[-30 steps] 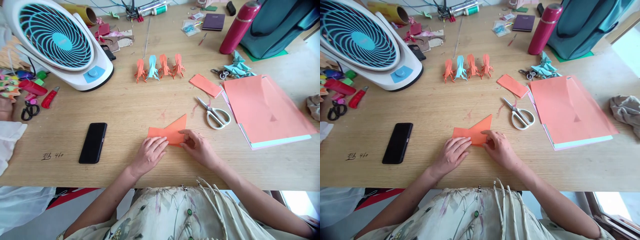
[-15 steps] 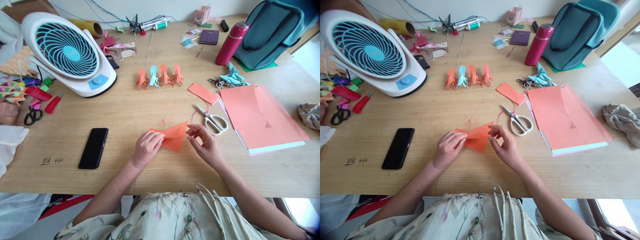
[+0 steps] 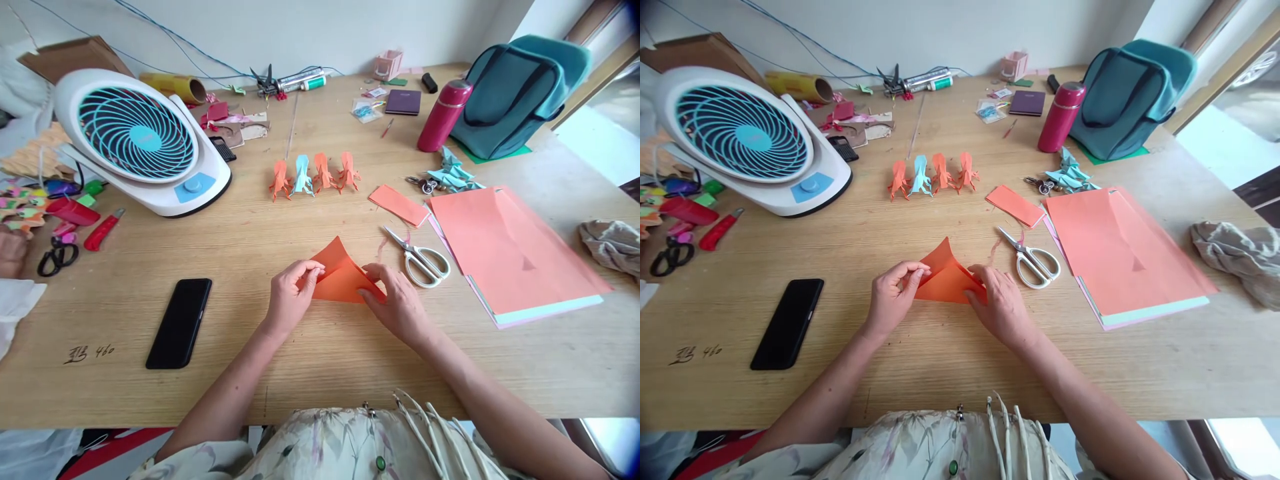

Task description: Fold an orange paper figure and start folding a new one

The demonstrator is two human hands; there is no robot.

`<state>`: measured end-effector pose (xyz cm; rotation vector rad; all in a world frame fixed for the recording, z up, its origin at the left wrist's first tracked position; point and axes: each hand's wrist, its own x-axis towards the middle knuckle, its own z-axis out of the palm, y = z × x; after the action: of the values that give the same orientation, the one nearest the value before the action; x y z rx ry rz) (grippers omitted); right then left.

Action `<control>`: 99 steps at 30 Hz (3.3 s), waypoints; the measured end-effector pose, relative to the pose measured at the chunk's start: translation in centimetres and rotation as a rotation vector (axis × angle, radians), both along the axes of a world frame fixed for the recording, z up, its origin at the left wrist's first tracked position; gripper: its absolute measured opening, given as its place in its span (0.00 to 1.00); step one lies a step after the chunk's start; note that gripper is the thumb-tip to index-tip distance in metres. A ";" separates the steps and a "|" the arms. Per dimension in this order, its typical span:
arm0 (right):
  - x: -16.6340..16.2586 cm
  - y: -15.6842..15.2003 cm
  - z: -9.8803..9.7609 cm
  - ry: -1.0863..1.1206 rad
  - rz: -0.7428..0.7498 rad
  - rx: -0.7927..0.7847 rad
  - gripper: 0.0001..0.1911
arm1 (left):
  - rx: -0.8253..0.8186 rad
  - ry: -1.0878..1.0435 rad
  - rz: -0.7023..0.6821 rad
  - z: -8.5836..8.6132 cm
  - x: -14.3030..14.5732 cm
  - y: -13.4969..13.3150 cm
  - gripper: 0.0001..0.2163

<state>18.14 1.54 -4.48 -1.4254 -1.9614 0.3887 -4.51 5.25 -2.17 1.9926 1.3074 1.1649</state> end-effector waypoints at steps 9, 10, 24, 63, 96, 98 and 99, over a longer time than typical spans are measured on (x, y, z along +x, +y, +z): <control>-1.6 0.7 0.9 0.330 0.063 -0.393 0.10 | 0.151 0.104 -0.140 -1.4 -0.1 -0.5 0.13; -1.6 0.7 1.1 0.359 0.100 -0.395 0.05 | 0.175 0.137 -0.155 -1.6 -0.1 -0.5 0.16; -1.8 0.5 2.4 0.438 0.239 -0.255 0.02 | 0.284 0.153 -0.154 -1.1 1.1 -2.1 0.17; 0.8 1.1 2.0 0.969 0.142 -0.440 0.15 | -0.234 -0.328 0.172 2.8 -0.9 -3.6 0.14; -0.1 -1.5 4.3 0.615 0.309 -0.112 0.05 | 0.113 0.188 -0.112 4.3 3.7 -5.6 0.10; -0.2 -1.5 4.4 0.608 0.328 -0.092 0.07 | 0.125 0.183 -0.111 4.6 3.7 -5.6 0.10; -0.2 -1.6 4.4 0.602 0.336 -0.083 0.07 | 0.132 0.181 -0.113 4.7 3.8 -5.6 0.11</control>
<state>17.93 -0.03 -0.06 -0.8732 -1.6802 0.9406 -0.71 -0.39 2.49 2.2820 1.2123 1.0629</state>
